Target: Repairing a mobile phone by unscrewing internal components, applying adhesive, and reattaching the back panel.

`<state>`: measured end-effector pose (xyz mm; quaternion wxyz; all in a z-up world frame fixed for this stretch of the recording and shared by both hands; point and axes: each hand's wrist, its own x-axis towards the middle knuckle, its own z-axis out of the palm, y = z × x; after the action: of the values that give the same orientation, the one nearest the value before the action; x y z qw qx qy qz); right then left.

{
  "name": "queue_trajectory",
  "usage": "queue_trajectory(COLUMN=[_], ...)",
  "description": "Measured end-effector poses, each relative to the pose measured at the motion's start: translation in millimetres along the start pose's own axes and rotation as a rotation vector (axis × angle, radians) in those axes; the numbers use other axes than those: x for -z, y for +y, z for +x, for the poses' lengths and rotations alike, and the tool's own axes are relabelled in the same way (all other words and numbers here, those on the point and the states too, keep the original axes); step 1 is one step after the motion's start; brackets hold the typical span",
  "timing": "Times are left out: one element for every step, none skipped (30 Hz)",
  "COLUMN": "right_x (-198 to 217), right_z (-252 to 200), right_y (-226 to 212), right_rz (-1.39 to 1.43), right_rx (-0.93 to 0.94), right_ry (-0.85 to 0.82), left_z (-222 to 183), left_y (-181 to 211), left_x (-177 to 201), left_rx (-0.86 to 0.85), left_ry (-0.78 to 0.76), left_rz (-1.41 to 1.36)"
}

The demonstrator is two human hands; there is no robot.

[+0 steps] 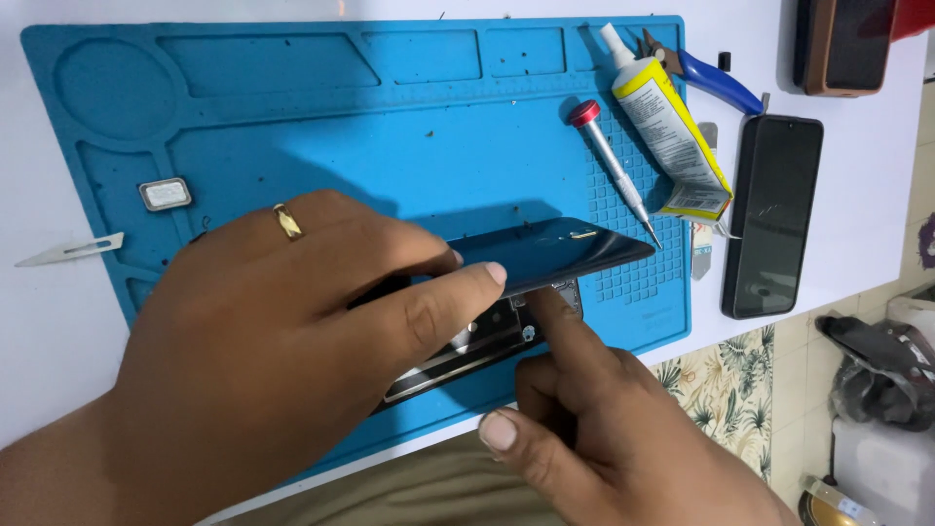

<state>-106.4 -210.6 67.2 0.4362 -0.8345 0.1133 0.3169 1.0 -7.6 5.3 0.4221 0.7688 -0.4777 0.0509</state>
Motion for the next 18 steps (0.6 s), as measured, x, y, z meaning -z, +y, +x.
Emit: queue_trajectory(right_x=[2, 3, 4, 5, 5, 5, 5, 8, 11, 13, 16, 19, 22, 24, 25, 27, 29, 32], right_z=[-2, -7, -11, -15, -18, -20, -22, -16, -10, -4, 2, 8, 14, 17, 20, 24, 25, 26], right_y=[1, 5, 8, 12, 14, 17, 19, 22, 24, 27, 32, 38, 43, 46, 48, 51, 52, 53], right_rz=[-0.036, -0.037, -0.081, -0.126, -0.124, -0.217, -0.312, -0.312, -0.503, -0.694, -0.694, -0.661, -0.627, -0.625, -0.656, -0.687, -0.686, -0.684], right_rx=[0.006, 0.007, -0.027, -0.062, -0.066, 0.014, 0.099, 0.099, 0.26, 0.423, 0.424, 0.527, 0.63, 0.631, 0.689, 0.746, 0.746, 0.75], right_ry=[-0.001, 0.0, 0.042, 0.084, 0.082, 0.228, 0.376, 0.376, 0.502, 0.622, 0.62, 0.627, 0.631, 0.626, 0.641, 0.655, 0.653, 0.654], left_z=[1, 1, 0, 0, 0, 0, 1, 1, 2, 2, 2, 2, 3, -4, -12, -19, -24, -28], left_y=[0, 0, 0, 0, 0, 0, 0, -2, -4, -5, -6, -7, -9, -22, -32, -39, -48, -56], left_x=[1, 1, 0, 0, 1, 2, 3, 4, 4, 4, 5, 5, 6, 23, 30, 28, 35, 43], left_rx=[0.01, 0.009, 0.01, 0.01, 0.012, 0.035, 0.056, 0.055, 0.054, 0.052, 0.054, 0.073, 0.095, 0.099, 0.099, 0.099, 0.099, 0.098], left_ry=[0.0, 0.001, 0.0, -0.001, -0.003, -0.026, -0.047, -0.046, -0.057, -0.068, -0.067, -0.078, -0.088, -0.088, -0.089, -0.09, -0.092, -0.093], left_rz=[-0.013, -0.013, -0.011, -0.01, -0.013, -0.026, -0.035, -0.036, -0.002, 0.032, 0.033, -0.001, -0.035, -0.035, -0.033, -0.032, -0.032, -0.031])
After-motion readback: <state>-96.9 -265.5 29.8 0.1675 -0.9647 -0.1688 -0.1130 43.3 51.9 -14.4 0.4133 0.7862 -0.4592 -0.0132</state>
